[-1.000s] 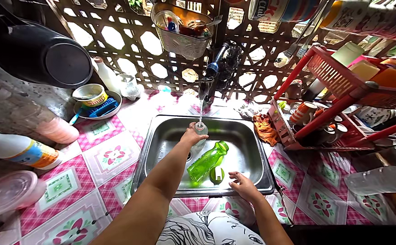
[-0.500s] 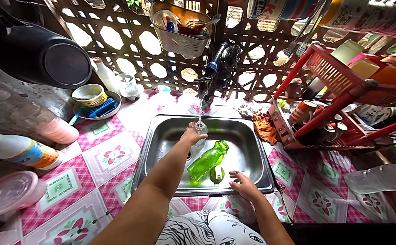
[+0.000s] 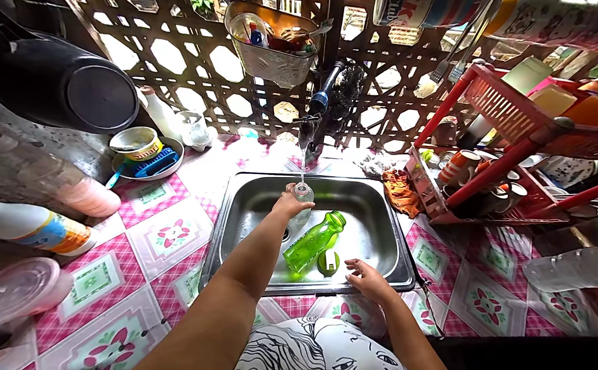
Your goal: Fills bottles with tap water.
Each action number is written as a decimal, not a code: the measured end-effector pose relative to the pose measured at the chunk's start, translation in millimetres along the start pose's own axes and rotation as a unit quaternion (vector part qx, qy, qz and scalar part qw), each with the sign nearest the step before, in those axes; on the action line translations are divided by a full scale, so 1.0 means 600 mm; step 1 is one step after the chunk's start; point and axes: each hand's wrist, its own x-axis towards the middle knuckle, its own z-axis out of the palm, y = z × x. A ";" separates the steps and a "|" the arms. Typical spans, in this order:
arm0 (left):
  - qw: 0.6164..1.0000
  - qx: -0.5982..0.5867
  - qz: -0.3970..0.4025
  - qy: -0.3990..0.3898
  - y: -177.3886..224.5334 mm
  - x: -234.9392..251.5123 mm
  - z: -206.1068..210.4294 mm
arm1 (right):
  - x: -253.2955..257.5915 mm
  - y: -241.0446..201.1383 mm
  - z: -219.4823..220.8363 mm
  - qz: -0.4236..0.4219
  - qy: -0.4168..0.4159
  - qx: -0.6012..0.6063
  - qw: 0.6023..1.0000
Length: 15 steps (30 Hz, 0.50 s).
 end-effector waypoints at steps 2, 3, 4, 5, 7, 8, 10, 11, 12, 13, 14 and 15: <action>1.000 0.004 -0.003 0.002 0.002 0.001 0.001 | 0.000 0.002 -0.001 -0.004 0.008 -0.005 1.000; 1.000 0.005 -0.004 0.002 0.003 0.001 0.001 | 0.000 0.004 -0.001 -0.006 0.013 -0.007 1.000; 1.000 0.004 -0.005 0.002 0.003 0.000 0.001 | 0.001 0.005 -0.001 -0.010 0.015 -0.007 1.000; 1.000 0.001 -0.005 0.001 0.003 0.000 0.000 | 0.002 0.006 -0.001 -0.014 0.017 -0.007 1.000; 1.000 -0.008 -0.004 0.003 0.004 -0.003 -0.001 | 0.001 0.005 -0.002 -0.017 0.019 -0.009 1.000; 1.000 -0.009 -0.005 0.002 0.004 -0.004 -0.001 | -0.001 0.002 -0.003 -0.016 0.017 -0.009 1.000; 1.000 -0.011 -0.008 0.003 0.004 -0.002 0.001 | -0.002 -0.001 -0.005 -0.012 0.012 -0.011 1.000; 1.000 -0.009 -0.008 0.004 0.004 -0.001 0.001 | -0.001 -0.001 -0.004 -0.013 0.012 -0.013 1.000; 1.000 -0.008 -0.008 0.004 0.003 -0.001 0.001 | 0.000 0.000 -0.003 -0.014 0.012 -0.015 1.000; 1.000 -0.007 -0.008 0.005 0.003 -0.001 0.001 | 0.001 0.001 -0.003 -0.016 0.014 -0.016 1.000; 1.000 -0.006 -0.009 0.006 0.002 0.000 0.001 | 0.002 0.001 -0.002 -0.017 0.015 -0.016 1.000; 1.000 -0.007 -0.009 0.007 0.001 0.000 0.001 | 0.002 0.002 -0.002 -0.016 0.014 -0.015 1.000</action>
